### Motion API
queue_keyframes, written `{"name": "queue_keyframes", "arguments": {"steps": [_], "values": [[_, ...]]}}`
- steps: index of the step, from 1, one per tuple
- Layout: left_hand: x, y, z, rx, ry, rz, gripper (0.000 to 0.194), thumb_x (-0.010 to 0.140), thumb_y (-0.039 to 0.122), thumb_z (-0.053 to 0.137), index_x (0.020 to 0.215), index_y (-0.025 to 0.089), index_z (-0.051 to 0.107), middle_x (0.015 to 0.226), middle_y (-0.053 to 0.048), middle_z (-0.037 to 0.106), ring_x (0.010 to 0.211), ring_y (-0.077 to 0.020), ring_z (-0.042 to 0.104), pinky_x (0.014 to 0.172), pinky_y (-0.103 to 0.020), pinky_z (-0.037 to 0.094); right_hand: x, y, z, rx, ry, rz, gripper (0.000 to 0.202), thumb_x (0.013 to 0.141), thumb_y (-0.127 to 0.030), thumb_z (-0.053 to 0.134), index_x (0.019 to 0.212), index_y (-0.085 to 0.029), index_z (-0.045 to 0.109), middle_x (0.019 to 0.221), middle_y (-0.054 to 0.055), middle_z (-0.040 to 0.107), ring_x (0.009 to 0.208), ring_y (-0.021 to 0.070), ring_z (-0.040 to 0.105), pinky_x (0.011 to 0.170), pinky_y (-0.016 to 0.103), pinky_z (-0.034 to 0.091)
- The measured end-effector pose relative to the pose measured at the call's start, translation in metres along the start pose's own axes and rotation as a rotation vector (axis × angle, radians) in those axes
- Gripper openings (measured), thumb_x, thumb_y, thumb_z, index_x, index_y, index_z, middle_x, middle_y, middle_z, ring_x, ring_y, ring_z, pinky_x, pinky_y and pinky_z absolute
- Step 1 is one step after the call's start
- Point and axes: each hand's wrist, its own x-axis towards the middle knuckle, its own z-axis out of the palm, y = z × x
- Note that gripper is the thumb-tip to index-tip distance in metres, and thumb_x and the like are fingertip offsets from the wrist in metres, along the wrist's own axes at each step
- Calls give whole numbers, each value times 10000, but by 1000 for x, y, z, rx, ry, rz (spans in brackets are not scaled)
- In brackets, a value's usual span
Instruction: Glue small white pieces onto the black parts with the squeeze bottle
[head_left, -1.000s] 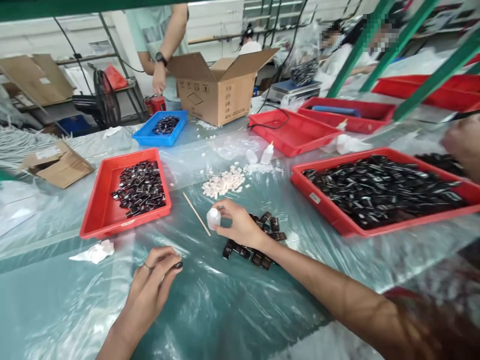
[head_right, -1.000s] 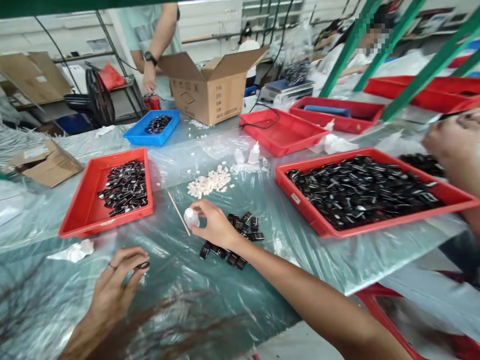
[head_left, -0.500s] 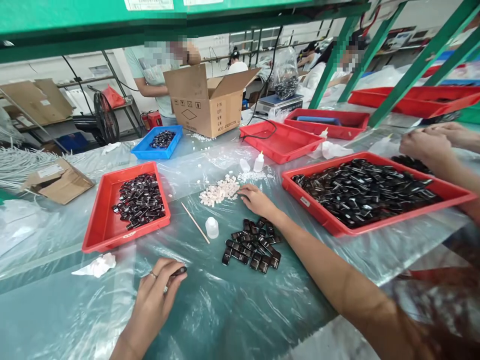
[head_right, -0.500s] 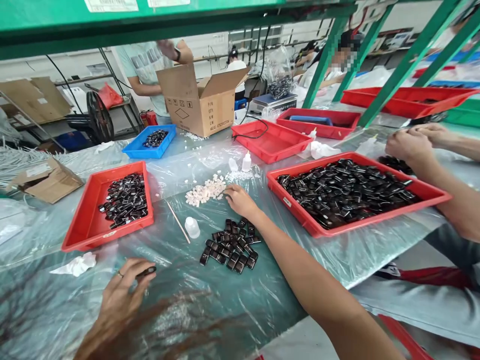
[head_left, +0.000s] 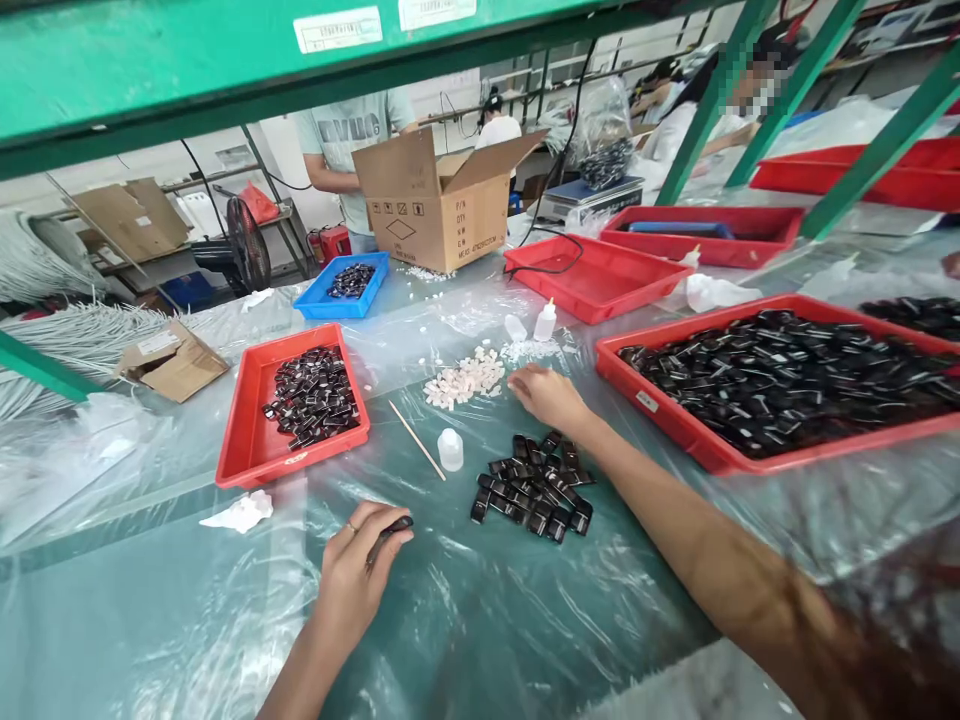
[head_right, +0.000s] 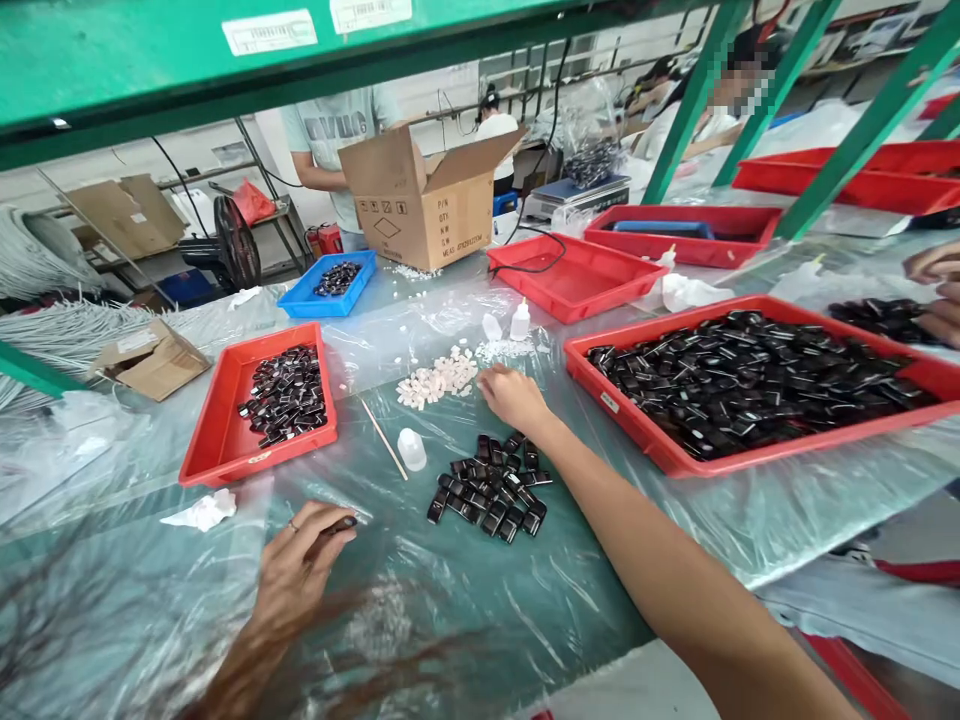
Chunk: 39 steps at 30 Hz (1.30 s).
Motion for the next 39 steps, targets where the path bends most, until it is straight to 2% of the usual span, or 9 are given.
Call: {"name": "queue_keyframes", "arguments": {"steps": [5, 7, 9, 12, 16, 20, 26, 32, 39], "values": [[-2, 5, 6, -42, 41, -14, 188, 1036, 245, 701, 1164, 325, 814, 955, -28, 809, 753, -198, 771, 623, -290, 653, -35, -58, -11, 364, -7, -214, 341, 1109, -450, 573, 1099, -183, 785, 1115, 107, 808, 1075, 199, 763, 987, 347, 629], [-3, 7, 7, -38, 48, -29, 196, 1036, 246, 699, 1169, 338, 809, 956, -23, 802, 737, -195, 759, 614, -299, 652, -58, -86, -12, 525, -56, -332, 276, 1074, -446, 647, 1060, -211, 792, 1096, 67, 807, 1033, 175, 770, 941, 318, 641], [-4, 9, 9, -39, 42, -26, 212, 1038, 239, 691, 1181, 352, 799, 954, -17, 798, 729, -195, 753, 613, -305, 652, -81, -111, -11, 788, -151, -477, 215, 1059, -400, 697, 1044, -213, 803, 1070, 57, 802, 983, 166, 765, 899, 312, 639], [-5, 12, 11, -50, 19, -16, 242, 1039, 219, 673, 1197, 366, 782, 947, -14, 798, 736, -207, 753, 638, -327, 661, -106, -135, -3, 967, -245, -501, 189, 1056, -376, 719, 1071, -214, 814, 1017, 47, 804, 887, 155, 756, 820, 294, 629], [-7, 13, 13, -57, -6, -43, 234, 1036, 244, 686, 1217, 366, 769, 920, -9, 790, 713, -209, 734, 616, -331, 642, -118, -141, 15, 1016, -237, -387, 215, 1042, -421, 730, 1041, -216, 795, 938, 31, 787, 814, 156, 736, 769, 292, 622], [-9, 12, 14, -83, -28, -55, 150, 1042, 314, 706, 1171, 348, 774, 865, -2, 759, 662, -193, 702, 585, -320, 622, -121, -139, 28, 1068, -219, -385, 170, 1037, -402, 717, 1012, -255, 799, 963, 42, 770, 806, 169, 746, 740, 304, 646], [-15, 12, 17, -177, -38, -153, 124, 1056, 334, 699, 1142, 354, 786, 857, 26, 701, 456, -103, 574, 402, -256, 530, -122, -139, 28, 1054, -220, -404, 119, 1003, -348, 762, 1039, -252, 822, 986, 48, 778, 825, 170, 773, 768, 302, 674], [-19, 9, 19, -287, 31, -217, 135, 1005, 373, 778, 1132, 372, 823, 864, 28, 716, 384, -94, 591, 349, -260, 560, -130, -145, 35, 1109, -119, -288, 123, 971, -424, 803, 933, -307, 812, 851, -4, 767, 751, 178, 755, 702, 315, 664], [-19, 16, 30, -633, 15, -396, 66, 959, 367, 823, 939, 305, 832, 740, 69, 638, 330, -77, 550, 295, -232, 544, -139, -148, 49, 1184, -80, -211, 220, 949, -489, 817, 864, -286, 811, 773, 3, 697, 670, 164, 692, 597, 301, 581]]}}
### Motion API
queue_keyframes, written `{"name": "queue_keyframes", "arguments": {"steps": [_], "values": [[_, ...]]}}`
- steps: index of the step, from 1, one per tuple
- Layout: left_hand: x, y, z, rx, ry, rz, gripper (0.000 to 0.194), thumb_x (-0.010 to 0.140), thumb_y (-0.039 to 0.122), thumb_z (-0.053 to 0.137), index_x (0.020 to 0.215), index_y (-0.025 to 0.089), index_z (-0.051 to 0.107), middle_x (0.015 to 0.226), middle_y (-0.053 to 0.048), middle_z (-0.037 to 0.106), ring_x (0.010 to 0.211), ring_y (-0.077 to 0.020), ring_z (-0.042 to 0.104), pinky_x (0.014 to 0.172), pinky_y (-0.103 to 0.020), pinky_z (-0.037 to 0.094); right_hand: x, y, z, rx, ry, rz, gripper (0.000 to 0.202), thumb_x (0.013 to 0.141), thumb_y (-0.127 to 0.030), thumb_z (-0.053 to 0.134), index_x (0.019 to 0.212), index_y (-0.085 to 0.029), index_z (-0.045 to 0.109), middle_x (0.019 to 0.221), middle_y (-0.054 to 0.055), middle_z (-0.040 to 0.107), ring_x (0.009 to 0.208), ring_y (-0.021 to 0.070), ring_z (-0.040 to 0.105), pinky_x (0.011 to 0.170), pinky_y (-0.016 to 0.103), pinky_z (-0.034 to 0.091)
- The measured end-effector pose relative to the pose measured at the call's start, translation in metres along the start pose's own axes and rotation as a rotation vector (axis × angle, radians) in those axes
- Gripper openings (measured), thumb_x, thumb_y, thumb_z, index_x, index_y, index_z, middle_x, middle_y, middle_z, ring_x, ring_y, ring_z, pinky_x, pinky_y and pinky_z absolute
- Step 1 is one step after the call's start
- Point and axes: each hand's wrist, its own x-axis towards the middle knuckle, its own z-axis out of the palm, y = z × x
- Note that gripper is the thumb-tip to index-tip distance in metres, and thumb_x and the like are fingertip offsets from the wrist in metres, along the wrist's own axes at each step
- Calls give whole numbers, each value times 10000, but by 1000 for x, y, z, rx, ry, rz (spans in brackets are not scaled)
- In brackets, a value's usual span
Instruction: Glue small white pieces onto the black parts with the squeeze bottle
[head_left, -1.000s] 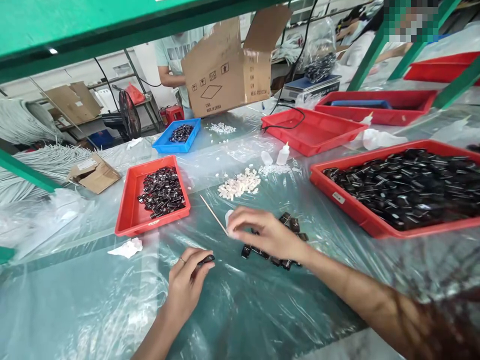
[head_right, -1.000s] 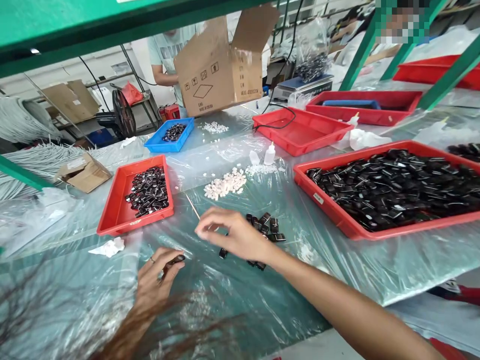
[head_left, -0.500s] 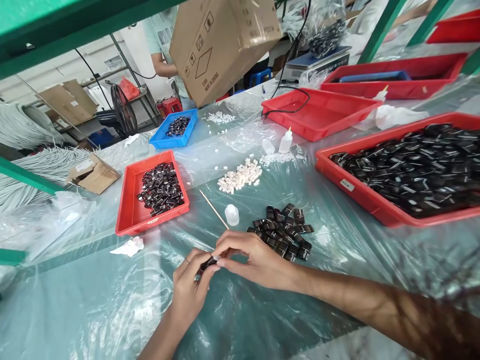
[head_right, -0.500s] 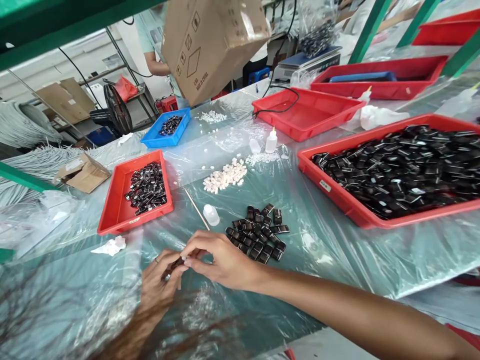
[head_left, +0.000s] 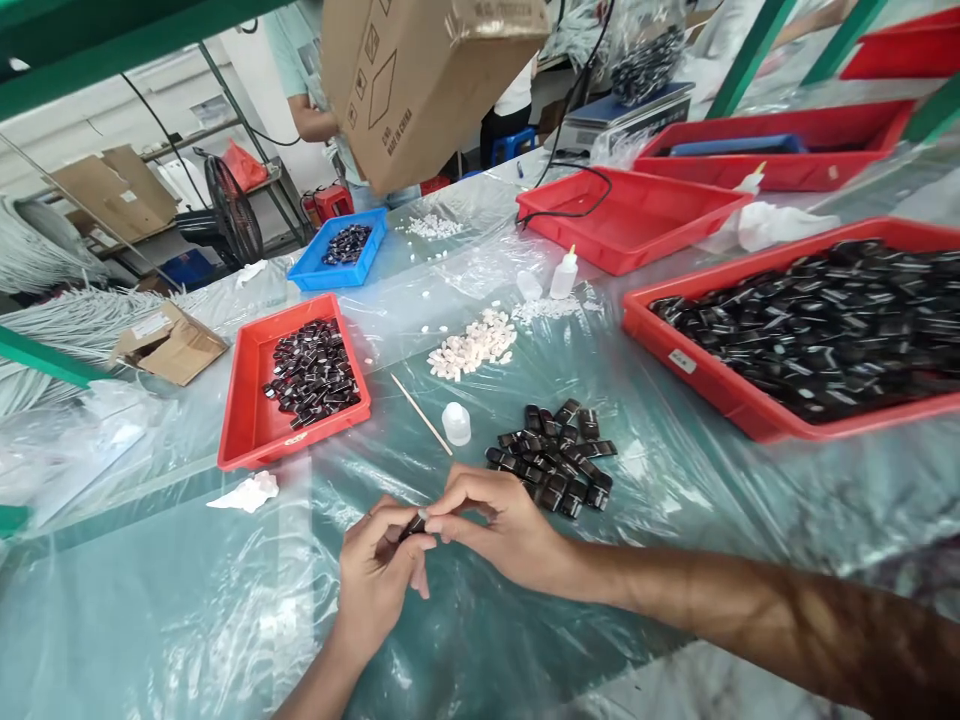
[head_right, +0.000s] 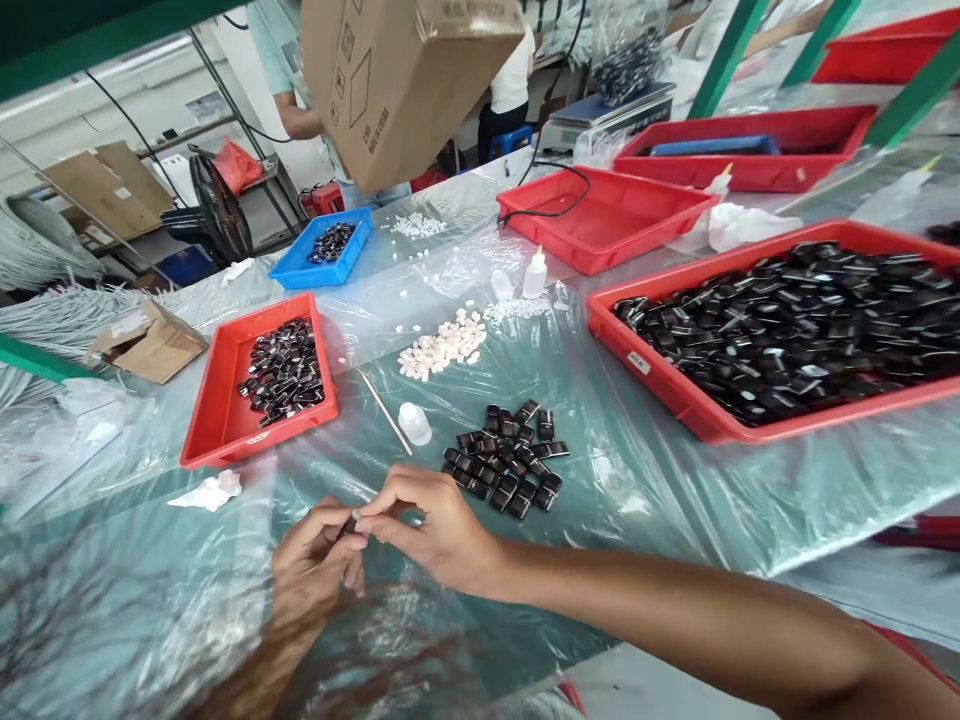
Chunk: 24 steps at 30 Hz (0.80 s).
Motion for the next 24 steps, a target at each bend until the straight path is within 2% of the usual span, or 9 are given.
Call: {"name": "queue_keyframes", "arguments": {"steps": [4, 6, 11, 15, 18, 20, 21, 23, 24], "values": [[1, 0, 3, -95, 86, -32, 63, 914, 327, 867, 975, 340, 856, 727, 85, 632, 330, -78, 558, 279, -216, 546, 2, 1, -1, -23, -23, -33, 155, 916, -493, 834, 883, -343, 821, 838, 0, 760, 713, 195, 740, 639, 334, 626], [2, 0, 1, -95, 136, -32, 113, 910, 326, 868, 1018, 360, 865, 741, 83, 650, 342, -77, 562, 279, -211, 544, 6, -4, -5, -59, -64, -71, 60, 938, -427, 800, 935, -377, 834, 895, -4, 796, 773, 203, 781, 707, 338, 661], [6, -3, -7, -27, 131, -58, 149, 911, 346, 862, 1056, 378, 871, 789, 76, 682, 380, -88, 588, 320, -242, 574, 17, -14, -16, -251, -196, -143, 246, 1013, -163, 651, 1073, -323, 828, 968, 15, 810, 857, 149, 802, 813, 236, 661], [15, -9, -12, 46, 148, -147, 191, 883, 452, 876, 1010, 313, 842, 717, 74, 678, 389, -110, 575, 360, -275, 578, 19, -5, -19, -324, -239, -194, 152, 1057, -268, 668, 1100, -287, 812, 995, 22, 782, 864, 147, 795, 803, 239, 654], [26, -10, -13, 106, 135, -267, 307, 893, 556, 848, 987, 274, 771, 526, 109, 555, 395, -133, 562, 424, -267, 569, 25, -3, -26, -409, -308, -299, 209, 1049, -293, 672, 1208, -269, 806, 1084, 49, 790, 909, 165, 797, 818, 254, 656], [31, -7, -14, 134, 129, -292, 371, 907, 618, 810, 1003, 271, 720, 604, 94, 609, 405, -102, 513, 414, -224, 482, 38, -5, -42, -559, -282, -365, 253, 1057, -289, 662, 1268, -262, 799, 1149, 55, 800, 975, 164, 794, 887, 254, 651], [32, -5, -14, 142, 136, -303, 391, 910, 641, 794, 1002, 273, 698, 704, 75, 656, 430, -84, 494, 413, -204, 430, 48, -5, -56, -645, -223, -369, 250, 1065, -293, 655, 1266, -259, 800, 1158, 52, 804, 1006, 164, 788, 925, 261, 647], [31, -1, -15, 154, 137, -359, 416, 914, 674, 761, 970, 276, 654, 816, 60, 644, 483, -65, 445, 430, -183, 338, 72, -2, -94, -787, -7, -265, 214, 1072, -265, 637, 1190, -253, 815, 1131, 42, 808, 1060, 170, 769, 1000, 293, 634], [29, 1, -16, 160, 121, -393, 425, 921, 686, 736, 936, 274, 632, 791, 67, 590, 501, -67, 412, 450, -183, 307, 84, 3, -117, -823, 69, -213, 250, 1077, -200, 588, 1195, -223, 807, 1173, 71, 799, 1110, 190, 758, 1041, 336, 624]]}}
